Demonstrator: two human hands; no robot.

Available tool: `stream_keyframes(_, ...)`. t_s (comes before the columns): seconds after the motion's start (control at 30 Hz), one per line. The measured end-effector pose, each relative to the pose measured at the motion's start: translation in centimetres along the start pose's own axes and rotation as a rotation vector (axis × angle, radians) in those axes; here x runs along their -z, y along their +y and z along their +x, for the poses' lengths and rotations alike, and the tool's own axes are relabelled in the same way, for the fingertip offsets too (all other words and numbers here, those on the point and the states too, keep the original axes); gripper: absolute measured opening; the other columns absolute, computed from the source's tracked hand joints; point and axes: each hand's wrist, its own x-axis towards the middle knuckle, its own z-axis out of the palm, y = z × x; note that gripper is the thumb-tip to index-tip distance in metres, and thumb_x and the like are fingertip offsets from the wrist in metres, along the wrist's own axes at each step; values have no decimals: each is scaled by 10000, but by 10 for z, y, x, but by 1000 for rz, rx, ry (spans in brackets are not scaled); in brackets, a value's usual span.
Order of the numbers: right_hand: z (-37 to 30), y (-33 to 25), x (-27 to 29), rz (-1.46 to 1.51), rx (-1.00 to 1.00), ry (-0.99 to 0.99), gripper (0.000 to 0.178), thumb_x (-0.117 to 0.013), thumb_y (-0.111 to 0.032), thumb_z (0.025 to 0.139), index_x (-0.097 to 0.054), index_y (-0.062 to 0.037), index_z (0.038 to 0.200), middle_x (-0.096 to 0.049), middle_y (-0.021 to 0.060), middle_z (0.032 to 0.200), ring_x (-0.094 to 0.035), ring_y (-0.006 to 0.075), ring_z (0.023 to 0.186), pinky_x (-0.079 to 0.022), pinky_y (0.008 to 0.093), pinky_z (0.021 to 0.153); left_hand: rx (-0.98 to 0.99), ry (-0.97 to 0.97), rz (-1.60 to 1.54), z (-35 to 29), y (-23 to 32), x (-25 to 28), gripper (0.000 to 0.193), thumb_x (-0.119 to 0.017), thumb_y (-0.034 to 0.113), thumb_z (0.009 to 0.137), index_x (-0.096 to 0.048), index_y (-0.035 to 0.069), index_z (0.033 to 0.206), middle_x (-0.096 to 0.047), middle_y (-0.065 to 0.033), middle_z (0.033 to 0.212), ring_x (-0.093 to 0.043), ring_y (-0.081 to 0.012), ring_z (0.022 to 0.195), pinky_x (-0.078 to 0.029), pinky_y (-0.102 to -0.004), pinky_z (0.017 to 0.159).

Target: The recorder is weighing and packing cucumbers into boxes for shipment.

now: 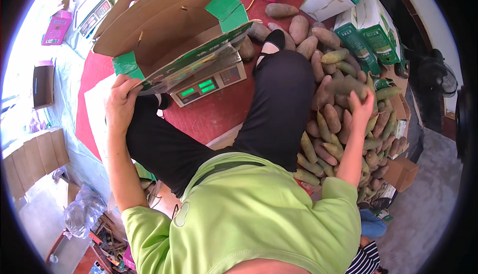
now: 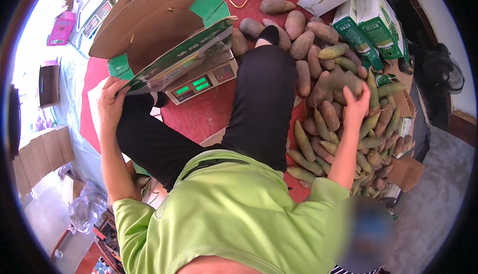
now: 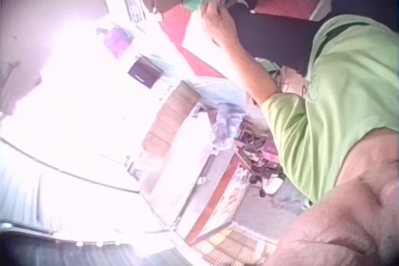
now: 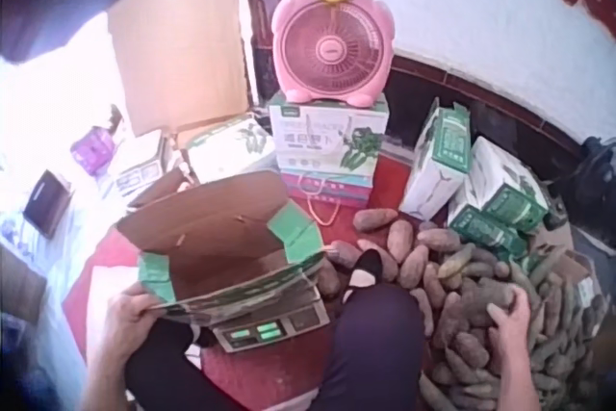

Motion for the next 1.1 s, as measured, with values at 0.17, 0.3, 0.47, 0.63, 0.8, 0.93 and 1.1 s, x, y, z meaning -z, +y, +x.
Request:
stream_keyframes(0.17,36,-147,-81,307,337,-161,494,-694,5,795,-472,25,1236,-546,100,1182,-531,172,1093,-415,297,957,-20,5,-31,0,1,-1,93,-666,47,790,-672,43,883,-589,-78,811,-615,-252,747,-475,-322,670)
stream_keyframes(0.3,40,-227,-151,491,557,-480,460,-711,-31,775,-522,32,1189,-602,113,1112,-576,177,1009,-453,306,903,-11,10,-45,-1,2,-2,95,-673,44,783,-673,41,877,-591,-78,814,-615,-254,748,-477,-324,674)
stream_keyframes(0.47,16,-259,-256,260,631,-854,414,-731,-69,754,-549,-13,1122,-623,66,960,-612,139,859,-505,290,735,7,18,-22,-2,3,-1,106,-672,34,777,-672,38,884,-592,-81,815,-616,-258,749,-477,-327,681)
stream_keyframes(0.63,-7,-200,-331,-335,894,-890,419,-744,-250,678,-590,-51,1012,-633,107,968,-617,285,914,-490,372,814,-16,17,-22,0,3,-1,112,-670,26,776,-666,26,888,-592,-87,814,-615,-261,749,-474,-327,685)
stream_keyframes(0.8,4,-212,-310,-300,822,-918,471,-708,-265,728,-604,-60,1140,-649,112,1082,-628,242,964,-503,354,839,-6,12,-55,0,-1,-1,116,-666,20,783,-651,10,898,-589,-89,806,-606,-246,740,-464,-308,680)
stream_keyframes(0.93,39,-197,-244,-87,627,-804,387,-671,-126,806,-557,-2,1154,-630,77,928,-621,174,813,-508,302,730,7,13,-43,0,3,-2,120,-653,23,801,-650,4,920,-594,-86,822,-601,-229,745,-458,-293,683)
stream_keyframes(1.1,67,-110,-149,-130,252,-663,342,-675,-160,820,-609,-24,1126,-653,69,1080,-621,169,987,-500,288,843,-9,15,-24,2,2,-3,119,-640,31,820,-653,13,937,-609,-78,849,-614,-203,755,-465,-275,692)
